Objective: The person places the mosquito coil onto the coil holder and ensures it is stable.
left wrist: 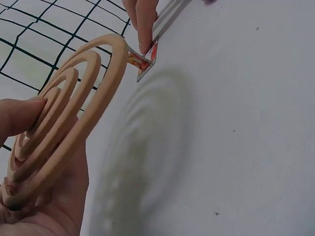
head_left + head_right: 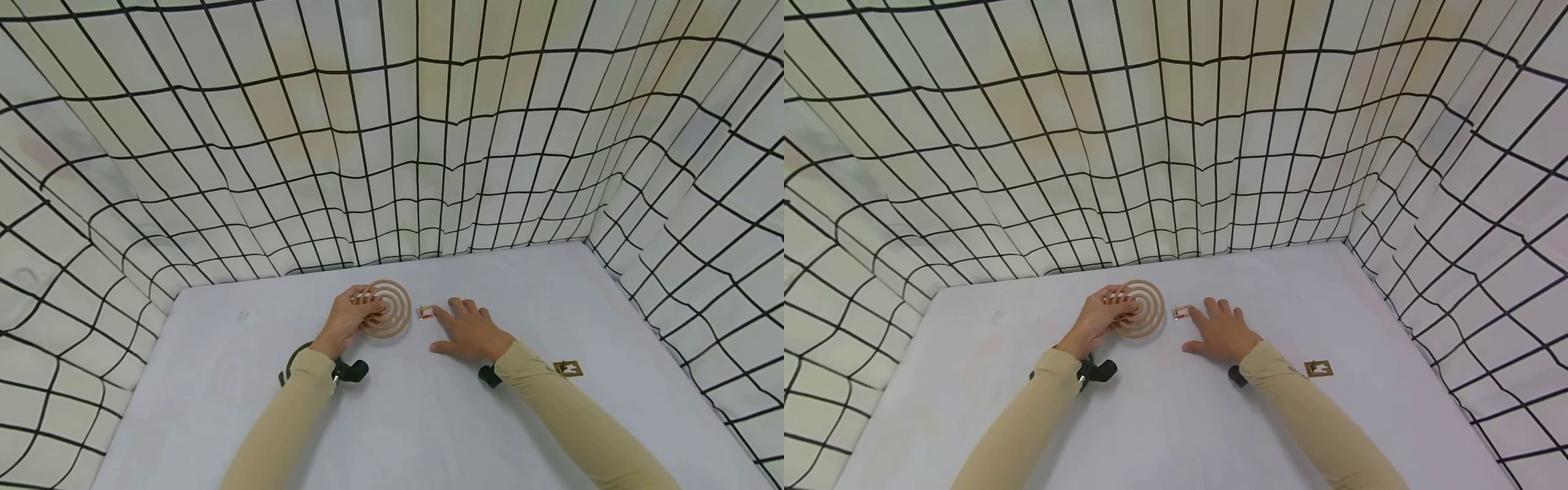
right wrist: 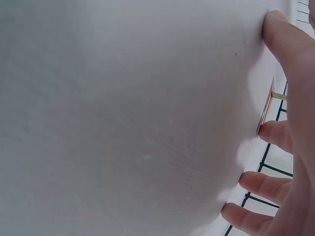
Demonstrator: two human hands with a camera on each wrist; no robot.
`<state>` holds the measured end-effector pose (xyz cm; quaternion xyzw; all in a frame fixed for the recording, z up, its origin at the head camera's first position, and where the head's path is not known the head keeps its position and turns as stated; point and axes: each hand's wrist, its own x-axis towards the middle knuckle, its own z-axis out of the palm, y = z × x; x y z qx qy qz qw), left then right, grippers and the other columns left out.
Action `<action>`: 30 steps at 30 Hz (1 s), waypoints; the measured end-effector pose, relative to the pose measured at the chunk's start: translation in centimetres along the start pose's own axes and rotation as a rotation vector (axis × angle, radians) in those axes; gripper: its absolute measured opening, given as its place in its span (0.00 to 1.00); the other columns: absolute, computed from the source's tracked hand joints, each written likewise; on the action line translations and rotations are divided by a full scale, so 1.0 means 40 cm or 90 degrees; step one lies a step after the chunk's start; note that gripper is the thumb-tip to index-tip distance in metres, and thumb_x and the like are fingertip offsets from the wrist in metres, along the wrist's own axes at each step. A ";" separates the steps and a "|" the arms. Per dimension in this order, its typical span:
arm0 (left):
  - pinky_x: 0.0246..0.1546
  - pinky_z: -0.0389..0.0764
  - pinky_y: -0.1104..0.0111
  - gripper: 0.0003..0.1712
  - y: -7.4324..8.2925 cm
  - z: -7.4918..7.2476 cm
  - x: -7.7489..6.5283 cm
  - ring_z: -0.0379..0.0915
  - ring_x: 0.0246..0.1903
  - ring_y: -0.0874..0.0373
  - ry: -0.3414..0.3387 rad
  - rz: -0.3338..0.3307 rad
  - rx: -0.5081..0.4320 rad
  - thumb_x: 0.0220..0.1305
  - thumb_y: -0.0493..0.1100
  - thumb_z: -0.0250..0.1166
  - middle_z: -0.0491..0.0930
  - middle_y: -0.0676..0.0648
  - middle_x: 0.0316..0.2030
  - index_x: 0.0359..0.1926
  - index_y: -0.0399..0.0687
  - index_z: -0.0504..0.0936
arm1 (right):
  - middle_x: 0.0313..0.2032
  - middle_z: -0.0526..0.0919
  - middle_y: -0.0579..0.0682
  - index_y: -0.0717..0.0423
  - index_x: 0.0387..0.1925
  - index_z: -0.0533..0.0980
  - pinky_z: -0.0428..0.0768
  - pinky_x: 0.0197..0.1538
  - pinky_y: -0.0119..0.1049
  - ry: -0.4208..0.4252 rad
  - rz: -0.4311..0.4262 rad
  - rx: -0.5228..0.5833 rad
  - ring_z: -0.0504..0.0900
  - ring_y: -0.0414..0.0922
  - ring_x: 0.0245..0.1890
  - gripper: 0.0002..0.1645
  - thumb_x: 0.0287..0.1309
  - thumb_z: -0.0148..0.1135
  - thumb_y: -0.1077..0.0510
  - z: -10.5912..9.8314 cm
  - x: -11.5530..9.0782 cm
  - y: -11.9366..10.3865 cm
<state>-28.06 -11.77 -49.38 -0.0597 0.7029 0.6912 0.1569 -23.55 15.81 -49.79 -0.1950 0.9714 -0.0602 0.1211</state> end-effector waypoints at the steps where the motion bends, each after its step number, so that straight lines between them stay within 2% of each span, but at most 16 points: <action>1: 0.31 0.83 0.72 0.36 0.001 0.004 0.001 0.84 0.30 0.64 -0.001 0.000 -0.001 0.61 0.38 0.76 0.85 0.53 0.38 0.69 0.46 0.73 | 0.78 0.59 0.61 0.42 0.81 0.56 0.69 0.68 0.66 0.002 -0.001 0.000 0.60 0.65 0.76 0.52 0.65 0.56 0.24 -0.001 0.000 0.000; 8: 0.30 0.82 0.71 0.34 0.005 0.026 0.012 0.84 0.29 0.64 -0.004 0.007 0.011 0.61 0.39 0.75 0.85 0.52 0.38 0.67 0.46 0.74 | 0.78 0.58 0.60 0.37 0.81 0.55 0.70 0.67 0.66 0.012 -0.005 -0.017 0.61 0.66 0.76 0.51 0.65 0.53 0.23 0.004 0.004 0.006; 13: 0.32 0.82 0.72 0.34 0.006 0.042 0.018 0.82 0.33 0.66 0.005 0.008 0.018 0.60 0.38 0.76 0.85 0.52 0.39 0.67 0.43 0.75 | 0.77 0.60 0.61 0.37 0.81 0.57 0.70 0.66 0.66 0.023 -0.011 -0.016 0.62 0.66 0.75 0.50 0.65 0.54 0.22 0.007 0.006 0.007; 19: 0.32 0.82 0.74 0.33 0.002 0.057 0.027 0.82 0.32 0.67 0.016 0.000 0.010 0.60 0.36 0.75 0.85 0.53 0.37 0.66 0.42 0.75 | 0.76 0.61 0.61 0.37 0.80 0.58 0.71 0.65 0.66 0.029 -0.014 -0.017 0.63 0.66 0.74 0.50 0.65 0.55 0.23 0.007 0.005 0.004; 30: 0.36 0.82 0.73 0.36 -0.010 0.083 0.044 0.81 0.37 0.66 0.013 -0.014 0.016 0.59 0.38 0.77 0.84 0.49 0.45 0.68 0.44 0.74 | 0.77 0.60 0.61 0.38 0.81 0.57 0.71 0.65 0.66 0.021 -0.013 -0.020 0.63 0.66 0.74 0.50 0.65 0.54 0.23 0.005 0.000 0.000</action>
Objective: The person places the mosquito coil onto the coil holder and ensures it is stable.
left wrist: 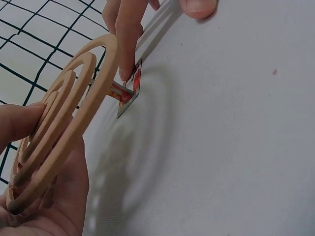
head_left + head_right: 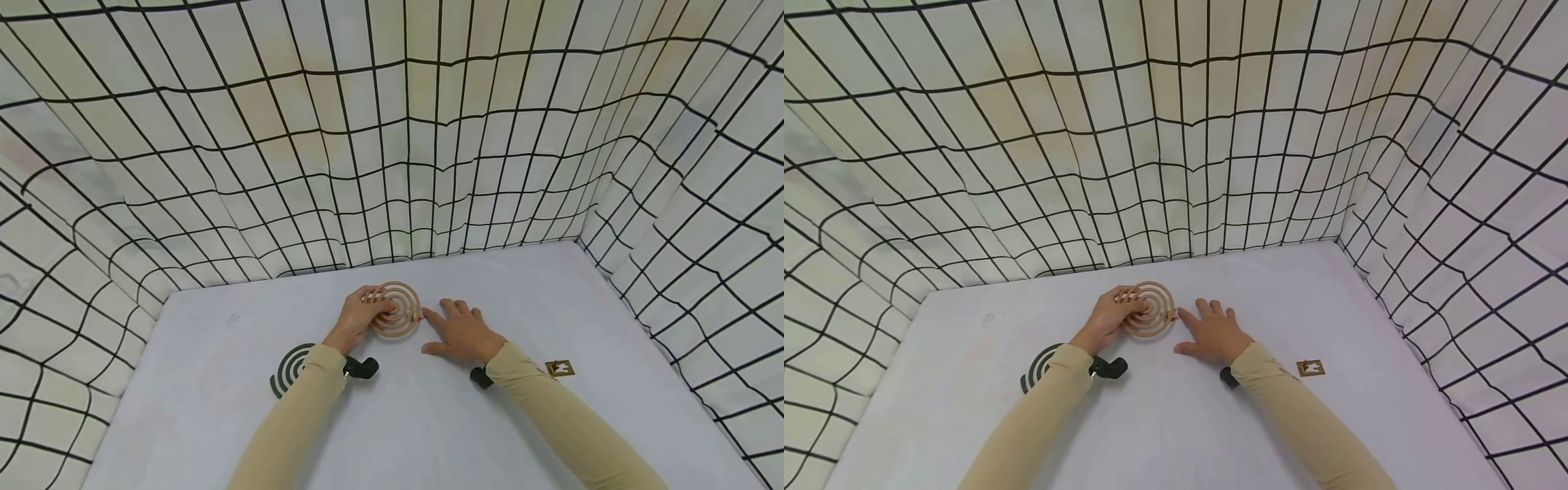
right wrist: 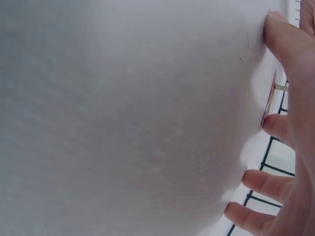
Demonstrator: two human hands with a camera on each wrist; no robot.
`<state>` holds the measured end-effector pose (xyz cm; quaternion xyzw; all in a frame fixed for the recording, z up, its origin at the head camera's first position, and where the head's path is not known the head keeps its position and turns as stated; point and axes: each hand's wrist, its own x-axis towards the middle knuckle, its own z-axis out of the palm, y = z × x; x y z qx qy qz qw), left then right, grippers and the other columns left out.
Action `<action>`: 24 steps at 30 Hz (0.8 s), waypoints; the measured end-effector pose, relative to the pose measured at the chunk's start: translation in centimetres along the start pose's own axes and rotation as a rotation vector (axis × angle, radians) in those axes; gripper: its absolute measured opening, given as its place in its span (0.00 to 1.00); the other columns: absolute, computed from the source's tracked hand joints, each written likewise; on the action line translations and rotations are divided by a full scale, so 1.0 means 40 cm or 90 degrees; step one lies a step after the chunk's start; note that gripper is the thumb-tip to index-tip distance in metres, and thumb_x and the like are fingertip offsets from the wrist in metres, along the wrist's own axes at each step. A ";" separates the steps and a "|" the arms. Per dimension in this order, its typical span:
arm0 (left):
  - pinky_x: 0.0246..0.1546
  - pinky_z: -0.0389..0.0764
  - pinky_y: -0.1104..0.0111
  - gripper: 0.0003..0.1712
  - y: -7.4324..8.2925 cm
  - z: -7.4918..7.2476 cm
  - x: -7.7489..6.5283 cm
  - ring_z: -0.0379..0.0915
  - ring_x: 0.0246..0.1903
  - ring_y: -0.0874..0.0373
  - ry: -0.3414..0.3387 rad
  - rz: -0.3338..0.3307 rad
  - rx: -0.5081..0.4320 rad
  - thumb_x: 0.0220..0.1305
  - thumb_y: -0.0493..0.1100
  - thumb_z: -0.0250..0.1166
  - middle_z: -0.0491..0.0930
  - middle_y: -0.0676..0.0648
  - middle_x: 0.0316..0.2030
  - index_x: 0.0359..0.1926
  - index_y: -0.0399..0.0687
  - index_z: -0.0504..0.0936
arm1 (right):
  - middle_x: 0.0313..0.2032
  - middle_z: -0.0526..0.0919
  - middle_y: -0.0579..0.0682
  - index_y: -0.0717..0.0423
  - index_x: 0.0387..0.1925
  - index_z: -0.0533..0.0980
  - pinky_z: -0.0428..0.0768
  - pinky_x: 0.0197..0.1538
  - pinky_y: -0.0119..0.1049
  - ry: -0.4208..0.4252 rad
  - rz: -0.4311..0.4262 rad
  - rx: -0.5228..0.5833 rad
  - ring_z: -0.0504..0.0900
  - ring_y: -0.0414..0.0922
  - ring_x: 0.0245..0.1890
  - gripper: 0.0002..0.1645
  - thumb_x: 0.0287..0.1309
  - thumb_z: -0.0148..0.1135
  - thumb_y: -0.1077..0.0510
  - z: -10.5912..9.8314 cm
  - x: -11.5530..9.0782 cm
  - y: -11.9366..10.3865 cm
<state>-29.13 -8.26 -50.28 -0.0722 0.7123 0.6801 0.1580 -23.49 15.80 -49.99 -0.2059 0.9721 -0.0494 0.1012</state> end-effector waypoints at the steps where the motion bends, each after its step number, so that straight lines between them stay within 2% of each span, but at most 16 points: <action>1: 0.37 0.82 0.73 0.36 -0.001 0.002 0.001 0.81 0.37 0.66 0.000 -0.001 0.002 0.59 0.39 0.77 0.84 0.49 0.45 0.68 0.44 0.74 | 0.77 0.60 0.61 0.38 0.81 0.57 0.71 0.65 0.66 0.000 0.000 -0.001 0.63 0.66 0.74 0.50 0.65 0.54 0.23 0.001 0.001 0.001; 8: 0.39 0.82 0.74 0.34 0.000 0.025 0.004 0.81 0.39 0.65 -0.005 0.009 -0.002 0.59 0.39 0.77 0.83 0.47 0.48 0.66 0.44 0.76 | 0.77 0.60 0.60 0.39 0.81 0.57 0.70 0.66 0.65 -0.001 0.012 -0.009 0.62 0.65 0.75 0.51 0.65 0.53 0.22 0.001 0.000 0.006; 16: 0.41 0.83 0.75 0.35 -0.013 0.043 0.004 0.81 0.43 0.63 -0.019 -0.005 -0.009 0.61 0.38 0.76 0.82 0.42 0.55 0.68 0.43 0.74 | 0.77 0.58 0.59 0.38 0.80 0.59 0.67 0.68 0.66 -0.008 0.027 0.007 0.60 0.63 0.76 0.50 0.65 0.55 0.23 0.009 0.002 0.004; 24: 0.40 0.83 0.75 0.33 -0.021 0.057 0.006 0.81 0.43 0.64 -0.017 0.006 -0.025 0.61 0.36 0.75 0.82 0.41 0.55 0.67 0.41 0.75 | 0.77 0.58 0.58 0.41 0.79 0.61 0.66 0.69 0.66 -0.003 0.025 0.011 0.60 0.63 0.76 0.50 0.64 0.54 0.22 0.010 0.000 0.001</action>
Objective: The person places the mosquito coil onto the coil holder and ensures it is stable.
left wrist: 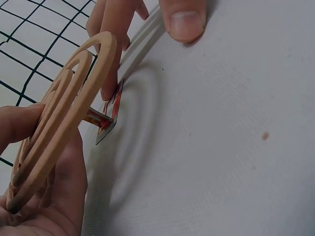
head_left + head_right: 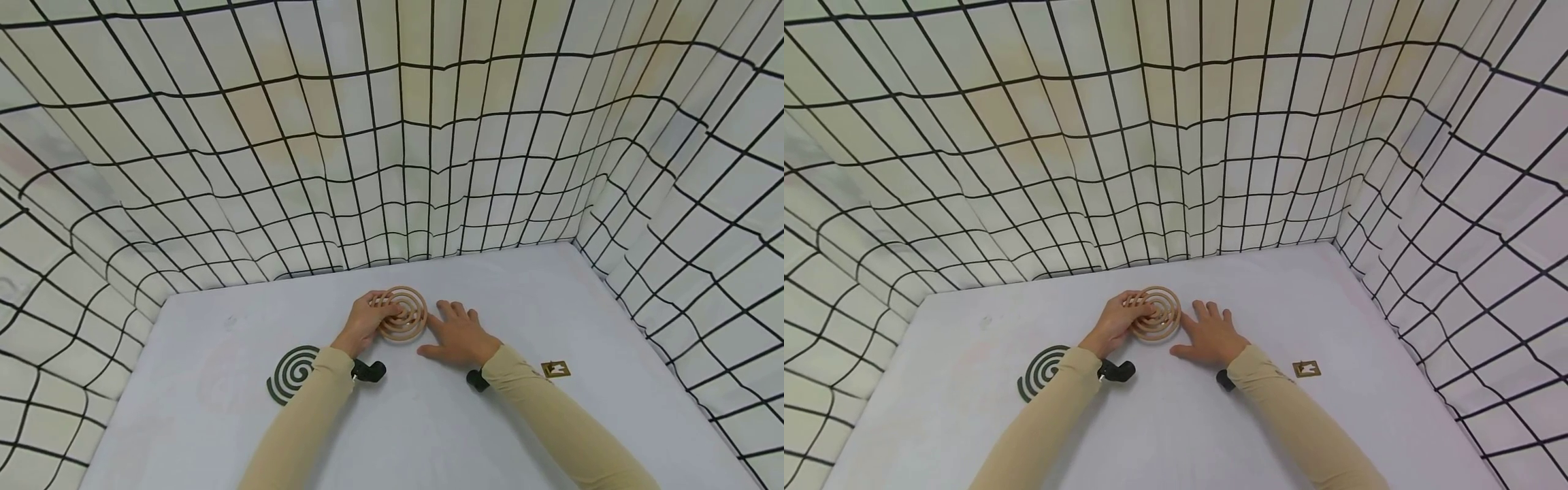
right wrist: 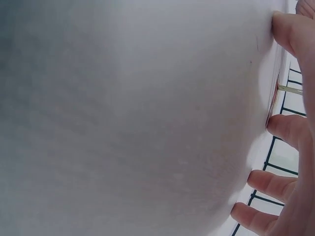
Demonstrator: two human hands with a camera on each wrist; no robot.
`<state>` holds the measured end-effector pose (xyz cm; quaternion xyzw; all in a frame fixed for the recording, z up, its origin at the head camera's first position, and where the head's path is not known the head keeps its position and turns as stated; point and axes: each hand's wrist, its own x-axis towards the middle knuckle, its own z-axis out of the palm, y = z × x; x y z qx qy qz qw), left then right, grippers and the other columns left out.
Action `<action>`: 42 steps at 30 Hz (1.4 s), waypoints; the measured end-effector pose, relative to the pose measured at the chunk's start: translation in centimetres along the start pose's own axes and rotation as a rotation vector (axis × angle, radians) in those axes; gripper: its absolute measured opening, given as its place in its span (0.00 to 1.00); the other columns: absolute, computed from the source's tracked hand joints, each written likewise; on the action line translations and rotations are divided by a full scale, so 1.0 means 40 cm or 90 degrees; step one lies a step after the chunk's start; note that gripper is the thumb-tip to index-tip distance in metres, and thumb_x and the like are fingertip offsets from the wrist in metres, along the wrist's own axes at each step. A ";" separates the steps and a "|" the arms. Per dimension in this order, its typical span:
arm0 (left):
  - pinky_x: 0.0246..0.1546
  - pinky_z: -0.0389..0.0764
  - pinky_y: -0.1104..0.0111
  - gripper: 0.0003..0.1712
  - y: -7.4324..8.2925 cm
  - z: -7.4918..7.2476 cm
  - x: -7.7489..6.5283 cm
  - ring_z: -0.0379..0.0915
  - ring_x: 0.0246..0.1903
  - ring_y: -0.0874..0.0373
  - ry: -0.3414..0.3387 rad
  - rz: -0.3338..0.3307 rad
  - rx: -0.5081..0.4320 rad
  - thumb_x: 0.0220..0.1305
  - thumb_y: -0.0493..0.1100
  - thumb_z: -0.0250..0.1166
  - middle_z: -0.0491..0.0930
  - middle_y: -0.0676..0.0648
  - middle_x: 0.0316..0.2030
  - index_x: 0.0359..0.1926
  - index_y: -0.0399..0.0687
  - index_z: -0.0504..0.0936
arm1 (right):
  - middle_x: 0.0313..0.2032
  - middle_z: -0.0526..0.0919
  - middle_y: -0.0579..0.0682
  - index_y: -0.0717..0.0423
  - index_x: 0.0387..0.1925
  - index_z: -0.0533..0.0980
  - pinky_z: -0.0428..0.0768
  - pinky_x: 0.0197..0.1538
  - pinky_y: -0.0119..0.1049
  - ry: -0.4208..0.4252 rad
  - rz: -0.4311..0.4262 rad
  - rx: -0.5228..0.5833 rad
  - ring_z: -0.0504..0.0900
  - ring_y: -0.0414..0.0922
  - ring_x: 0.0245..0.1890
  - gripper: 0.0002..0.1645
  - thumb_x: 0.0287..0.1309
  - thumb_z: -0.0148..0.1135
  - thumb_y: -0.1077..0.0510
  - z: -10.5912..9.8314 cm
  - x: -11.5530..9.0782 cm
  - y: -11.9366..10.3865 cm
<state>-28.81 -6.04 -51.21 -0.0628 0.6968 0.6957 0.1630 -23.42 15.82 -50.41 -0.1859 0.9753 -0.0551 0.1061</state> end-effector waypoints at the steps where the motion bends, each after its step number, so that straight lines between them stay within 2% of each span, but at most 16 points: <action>1: 0.40 0.83 0.75 0.33 0.000 0.001 0.000 0.81 0.43 0.64 -0.001 -0.001 -0.001 0.61 0.36 0.75 0.82 0.41 0.55 0.67 0.42 0.75 | 0.78 0.58 0.58 0.41 0.79 0.61 0.66 0.69 0.66 -0.002 0.000 0.000 0.59 0.63 0.76 0.50 0.64 0.54 0.22 -0.001 0.000 0.000; 12: 0.41 0.84 0.74 0.34 -0.004 0.010 0.000 0.82 0.44 0.62 -0.003 -0.026 -0.016 0.63 0.35 0.73 0.81 0.40 0.56 0.68 0.42 0.73 | 0.78 0.58 0.59 0.43 0.79 0.62 0.65 0.70 0.67 0.001 0.000 0.003 0.58 0.64 0.77 0.51 0.64 0.55 0.22 0.003 -0.001 0.000; 19: 0.43 0.82 0.75 0.35 -0.004 0.017 0.001 0.79 0.49 0.60 0.002 -0.031 -0.005 0.62 0.35 0.73 0.79 0.39 0.59 0.69 0.40 0.72 | 0.79 0.57 0.58 0.43 0.79 0.62 0.63 0.71 0.67 0.001 -0.001 0.001 0.57 0.63 0.78 0.51 0.64 0.54 0.22 0.007 0.000 0.005; 26: 0.42 0.82 0.75 0.35 0.002 0.021 -0.001 0.79 0.45 0.62 -0.005 -0.036 -0.017 0.64 0.36 0.72 0.79 0.41 0.56 0.70 0.39 0.70 | 0.79 0.57 0.58 0.43 0.79 0.62 0.63 0.72 0.68 -0.001 -0.004 0.000 0.57 0.63 0.78 0.51 0.65 0.53 0.21 0.003 0.000 0.009; 34: 0.49 0.81 0.74 0.37 -0.003 0.021 0.007 0.77 0.58 0.55 0.008 -0.032 0.002 0.63 0.37 0.72 0.76 0.37 0.64 0.71 0.40 0.69 | 0.78 0.57 0.59 0.43 0.79 0.61 0.64 0.71 0.68 0.002 -0.011 -0.003 0.58 0.63 0.78 0.52 0.65 0.52 0.21 0.006 0.002 0.011; 42: 0.51 0.81 0.73 0.37 -0.003 0.024 0.011 0.76 0.59 0.54 0.007 -0.035 0.008 0.64 0.39 0.72 0.76 0.38 0.65 0.72 0.40 0.69 | 0.78 0.57 0.59 0.43 0.80 0.60 0.64 0.71 0.67 0.005 -0.010 -0.008 0.58 0.63 0.77 0.51 0.65 0.52 0.22 0.004 -0.001 0.012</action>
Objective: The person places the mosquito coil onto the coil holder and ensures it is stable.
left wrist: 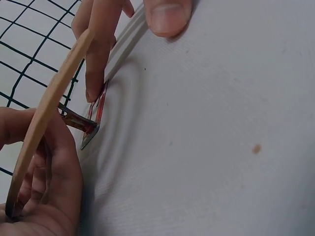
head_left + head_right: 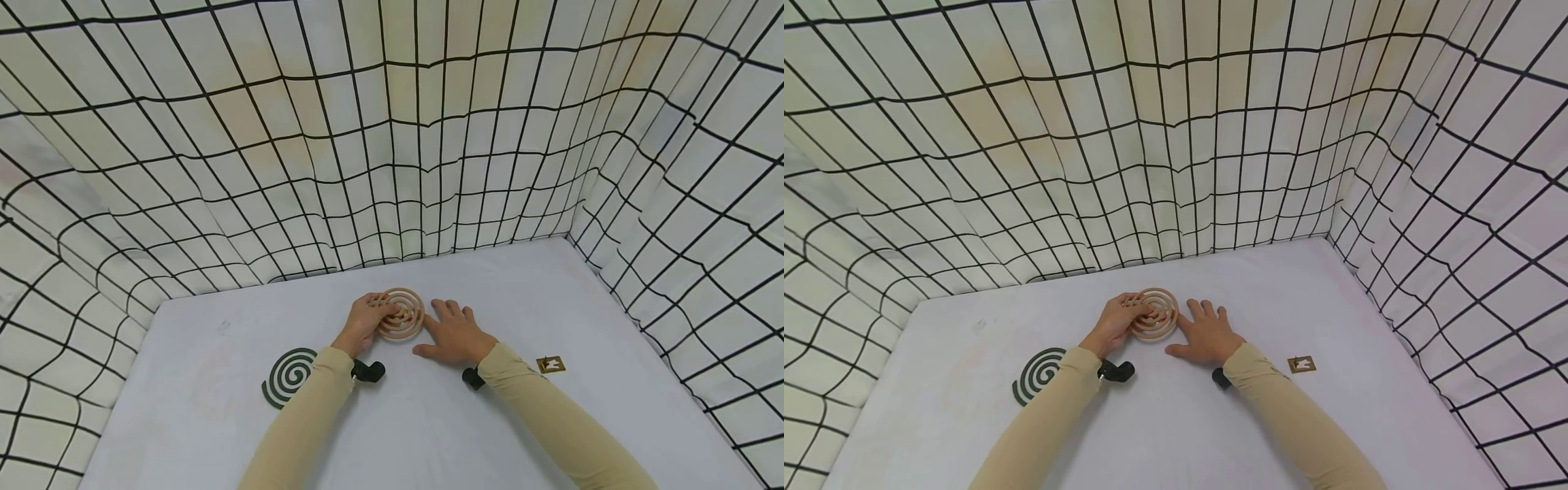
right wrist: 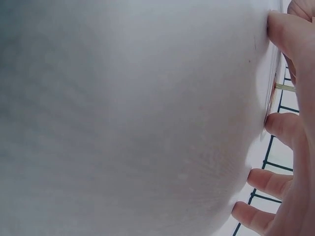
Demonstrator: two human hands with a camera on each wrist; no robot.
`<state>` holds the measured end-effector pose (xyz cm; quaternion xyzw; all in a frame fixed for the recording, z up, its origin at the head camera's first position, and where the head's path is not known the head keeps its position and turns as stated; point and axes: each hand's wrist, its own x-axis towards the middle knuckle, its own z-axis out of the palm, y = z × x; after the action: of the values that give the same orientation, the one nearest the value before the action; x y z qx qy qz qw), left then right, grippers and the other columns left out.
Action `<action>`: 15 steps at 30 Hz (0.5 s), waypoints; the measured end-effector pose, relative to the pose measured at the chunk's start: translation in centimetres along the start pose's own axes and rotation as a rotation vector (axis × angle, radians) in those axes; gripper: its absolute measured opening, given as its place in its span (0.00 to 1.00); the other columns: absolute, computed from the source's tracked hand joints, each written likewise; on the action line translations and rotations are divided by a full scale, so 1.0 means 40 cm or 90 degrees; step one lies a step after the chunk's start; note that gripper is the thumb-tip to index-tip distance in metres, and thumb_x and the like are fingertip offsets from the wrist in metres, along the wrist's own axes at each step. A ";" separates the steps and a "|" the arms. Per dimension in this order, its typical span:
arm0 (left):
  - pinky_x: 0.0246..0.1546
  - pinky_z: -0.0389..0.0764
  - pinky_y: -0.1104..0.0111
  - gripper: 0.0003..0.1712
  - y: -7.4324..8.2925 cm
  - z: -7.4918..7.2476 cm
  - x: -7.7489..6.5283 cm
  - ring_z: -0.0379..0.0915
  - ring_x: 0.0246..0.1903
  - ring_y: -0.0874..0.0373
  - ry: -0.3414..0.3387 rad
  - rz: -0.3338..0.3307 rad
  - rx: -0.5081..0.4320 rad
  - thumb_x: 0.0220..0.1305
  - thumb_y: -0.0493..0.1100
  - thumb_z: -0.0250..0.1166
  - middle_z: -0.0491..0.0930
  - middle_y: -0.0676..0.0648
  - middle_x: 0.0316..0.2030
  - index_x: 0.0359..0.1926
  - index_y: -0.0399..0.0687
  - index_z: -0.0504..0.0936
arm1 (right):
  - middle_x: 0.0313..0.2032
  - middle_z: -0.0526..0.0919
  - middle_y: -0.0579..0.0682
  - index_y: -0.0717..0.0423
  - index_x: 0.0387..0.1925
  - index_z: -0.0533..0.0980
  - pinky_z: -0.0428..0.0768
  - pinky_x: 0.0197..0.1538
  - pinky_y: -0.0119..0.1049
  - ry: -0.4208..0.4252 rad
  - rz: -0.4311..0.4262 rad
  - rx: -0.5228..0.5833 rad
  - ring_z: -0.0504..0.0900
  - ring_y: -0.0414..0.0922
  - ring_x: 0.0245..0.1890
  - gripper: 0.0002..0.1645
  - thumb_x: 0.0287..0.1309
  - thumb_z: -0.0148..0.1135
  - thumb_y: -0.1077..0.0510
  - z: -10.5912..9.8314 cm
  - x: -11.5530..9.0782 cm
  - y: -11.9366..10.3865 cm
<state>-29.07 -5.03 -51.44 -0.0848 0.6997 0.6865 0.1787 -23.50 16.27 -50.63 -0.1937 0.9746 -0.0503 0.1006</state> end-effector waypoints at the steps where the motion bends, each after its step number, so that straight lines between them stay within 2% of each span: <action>1: 0.50 0.81 0.73 0.37 0.000 0.000 0.000 0.76 0.59 0.54 0.000 0.000 0.001 0.64 0.39 0.72 0.76 0.38 0.65 0.72 0.40 0.69 | 0.78 0.57 0.59 0.43 0.79 0.60 0.64 0.71 0.67 0.001 0.000 0.000 0.58 0.63 0.77 0.51 0.65 0.53 0.22 0.000 0.000 0.000; 15: 0.47 0.81 0.76 0.36 0.000 0.004 -0.006 0.77 0.55 0.57 -0.012 -0.001 0.001 0.65 0.38 0.71 0.76 0.37 0.64 0.71 0.38 0.69 | 0.79 0.57 0.58 0.43 0.79 0.61 0.63 0.72 0.67 0.000 0.006 0.013 0.57 0.62 0.78 0.51 0.65 0.54 0.22 0.001 0.002 0.000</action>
<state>-28.83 -4.91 -51.35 -0.0786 0.6983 0.6869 0.1857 -23.58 16.23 -50.70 -0.1880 0.9750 -0.0600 0.1026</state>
